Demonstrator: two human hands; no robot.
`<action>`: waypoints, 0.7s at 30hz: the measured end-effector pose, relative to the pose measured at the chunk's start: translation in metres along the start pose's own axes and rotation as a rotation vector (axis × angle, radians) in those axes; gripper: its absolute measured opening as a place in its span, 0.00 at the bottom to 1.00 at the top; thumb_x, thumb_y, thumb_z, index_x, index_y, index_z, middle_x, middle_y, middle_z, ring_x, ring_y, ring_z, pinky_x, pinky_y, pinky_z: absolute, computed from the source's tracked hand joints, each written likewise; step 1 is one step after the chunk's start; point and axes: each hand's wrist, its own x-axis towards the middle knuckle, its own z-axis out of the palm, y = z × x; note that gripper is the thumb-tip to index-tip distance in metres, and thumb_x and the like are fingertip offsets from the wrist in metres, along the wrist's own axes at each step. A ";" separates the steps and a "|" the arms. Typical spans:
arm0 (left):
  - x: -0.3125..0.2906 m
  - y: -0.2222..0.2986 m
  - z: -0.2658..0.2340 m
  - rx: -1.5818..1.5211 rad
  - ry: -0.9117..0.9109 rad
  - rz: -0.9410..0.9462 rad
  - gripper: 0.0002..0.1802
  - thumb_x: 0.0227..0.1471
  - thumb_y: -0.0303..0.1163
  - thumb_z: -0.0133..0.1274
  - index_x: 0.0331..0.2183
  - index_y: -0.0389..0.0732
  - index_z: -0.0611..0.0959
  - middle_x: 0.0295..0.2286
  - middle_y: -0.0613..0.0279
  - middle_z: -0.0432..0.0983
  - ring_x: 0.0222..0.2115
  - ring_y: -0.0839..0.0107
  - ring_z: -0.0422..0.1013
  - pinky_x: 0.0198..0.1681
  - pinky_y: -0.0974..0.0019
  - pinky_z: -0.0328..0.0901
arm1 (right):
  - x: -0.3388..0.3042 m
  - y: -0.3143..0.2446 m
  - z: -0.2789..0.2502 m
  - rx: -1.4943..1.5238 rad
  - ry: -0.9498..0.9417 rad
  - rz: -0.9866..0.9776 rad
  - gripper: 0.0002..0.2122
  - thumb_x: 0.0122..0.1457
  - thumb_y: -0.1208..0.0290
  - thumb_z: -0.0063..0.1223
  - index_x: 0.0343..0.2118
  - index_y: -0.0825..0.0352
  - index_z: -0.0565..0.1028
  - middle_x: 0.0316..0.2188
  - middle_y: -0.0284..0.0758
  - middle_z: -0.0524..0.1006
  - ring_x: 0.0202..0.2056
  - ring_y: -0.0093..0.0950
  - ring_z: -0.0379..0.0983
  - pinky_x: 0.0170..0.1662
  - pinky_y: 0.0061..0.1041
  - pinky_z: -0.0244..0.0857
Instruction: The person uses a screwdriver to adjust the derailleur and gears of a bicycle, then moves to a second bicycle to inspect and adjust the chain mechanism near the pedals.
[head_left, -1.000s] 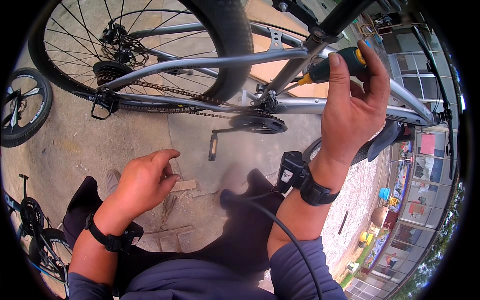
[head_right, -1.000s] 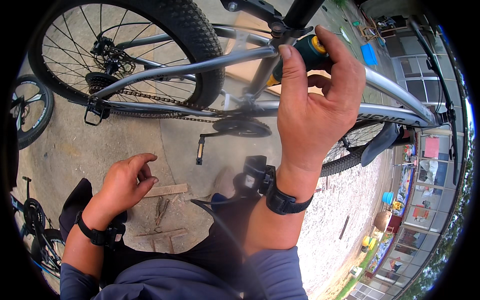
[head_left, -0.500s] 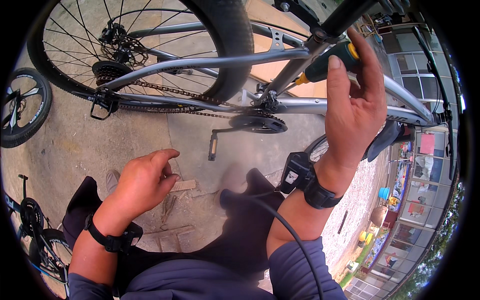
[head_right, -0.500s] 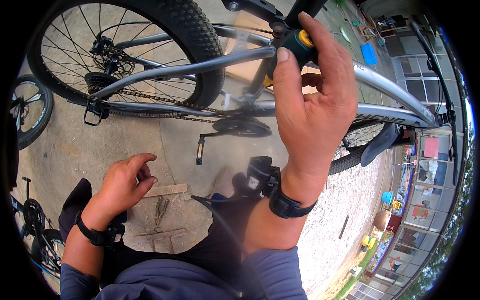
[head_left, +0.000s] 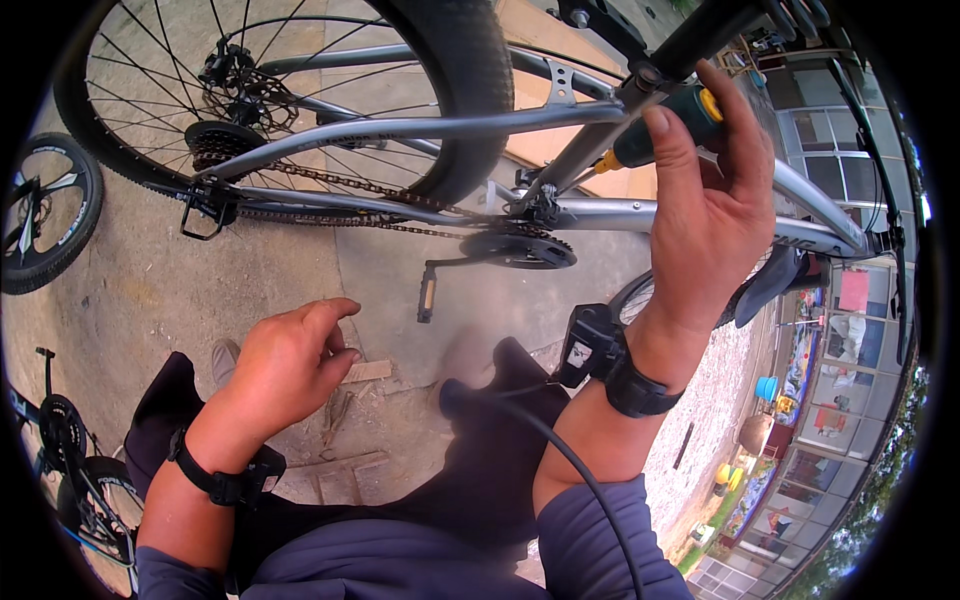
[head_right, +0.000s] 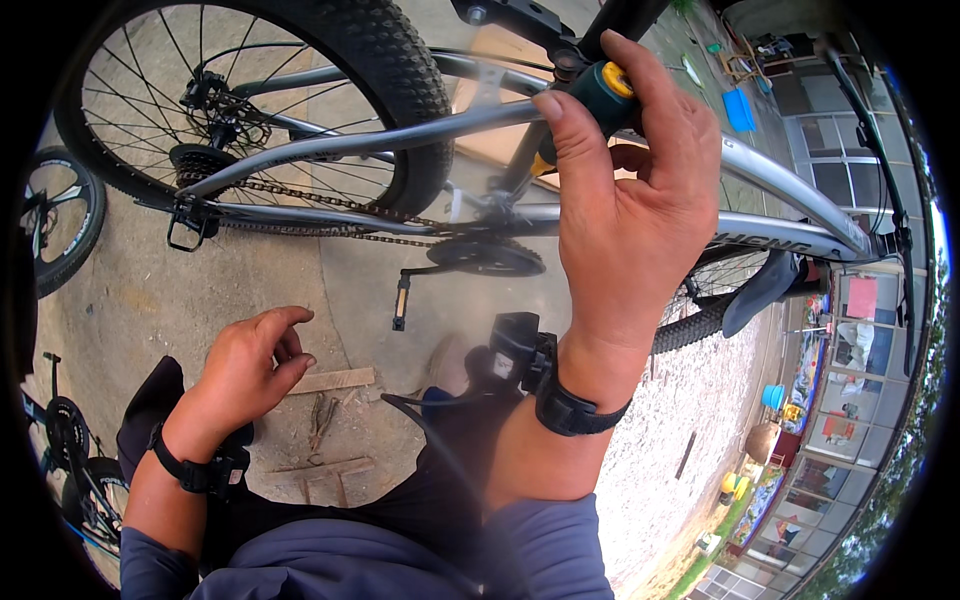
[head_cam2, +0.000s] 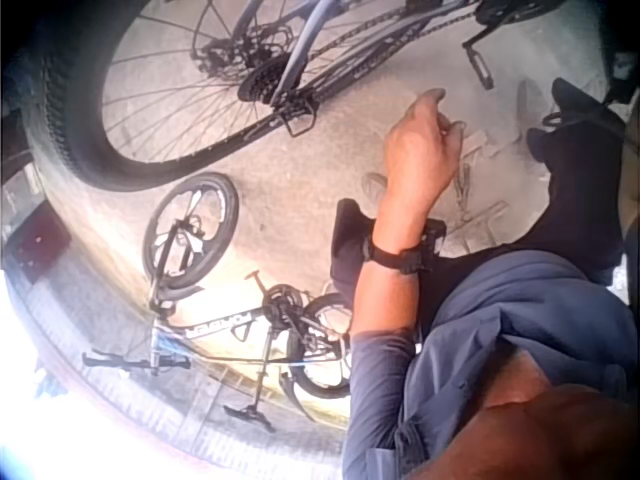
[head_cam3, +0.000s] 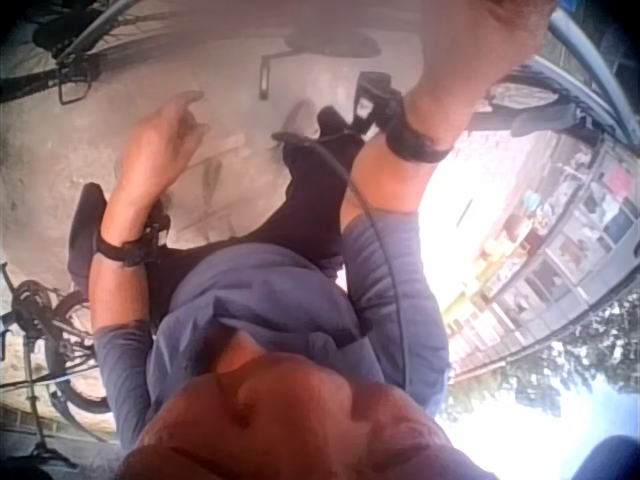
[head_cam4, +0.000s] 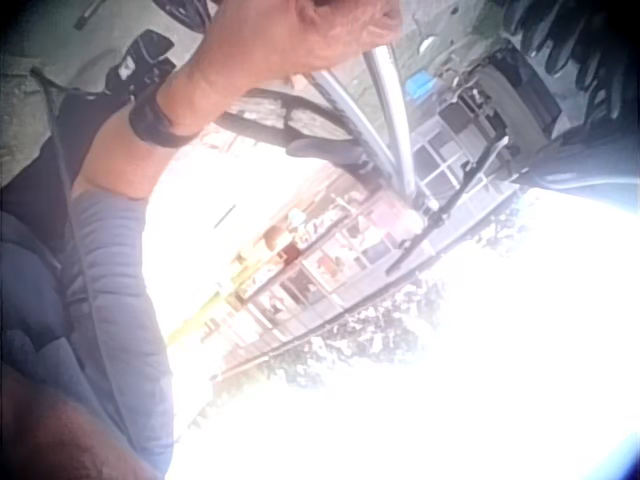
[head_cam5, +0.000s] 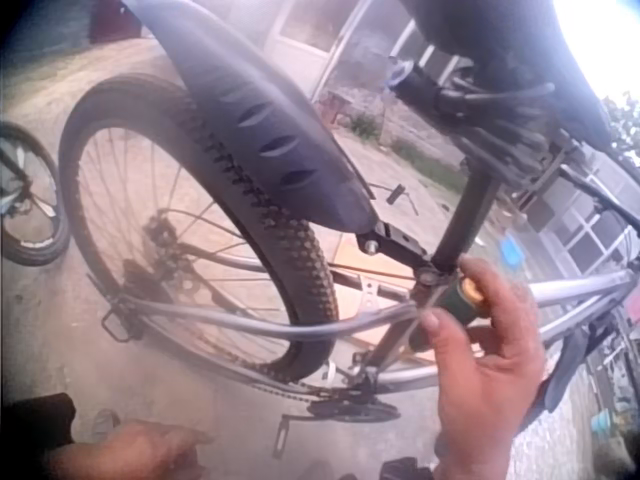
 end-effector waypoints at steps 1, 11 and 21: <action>0.000 -0.001 0.000 0.007 0.011 0.013 0.24 0.43 0.25 0.63 0.46 0.39 0.77 0.24 0.60 0.78 0.24 0.61 0.75 0.29 0.62 0.69 | -0.001 -0.001 -0.002 -0.015 -0.023 0.006 0.18 0.57 0.78 0.62 0.51 0.66 0.76 0.42 0.34 0.78 0.40 0.19 0.74 0.41 0.16 0.69; -0.001 0.001 -0.001 -0.024 -0.012 -0.032 0.23 0.44 0.27 0.62 0.45 0.39 0.78 0.26 0.58 0.78 0.28 0.56 0.76 0.31 0.56 0.69 | -0.001 0.004 -0.006 0.197 -0.063 0.018 0.18 0.57 0.80 0.59 0.52 0.66 0.75 0.42 0.33 0.78 0.39 0.19 0.75 0.43 0.18 0.69; -0.001 0.001 -0.002 -0.020 -0.007 -0.026 0.23 0.44 0.27 0.62 0.45 0.39 0.77 0.26 0.59 0.78 0.28 0.56 0.76 0.31 0.57 0.69 | 0.002 0.006 -0.011 0.105 -0.078 -0.053 0.16 0.58 0.80 0.53 0.51 0.65 0.77 0.46 0.35 0.77 0.43 0.22 0.75 0.44 0.22 0.71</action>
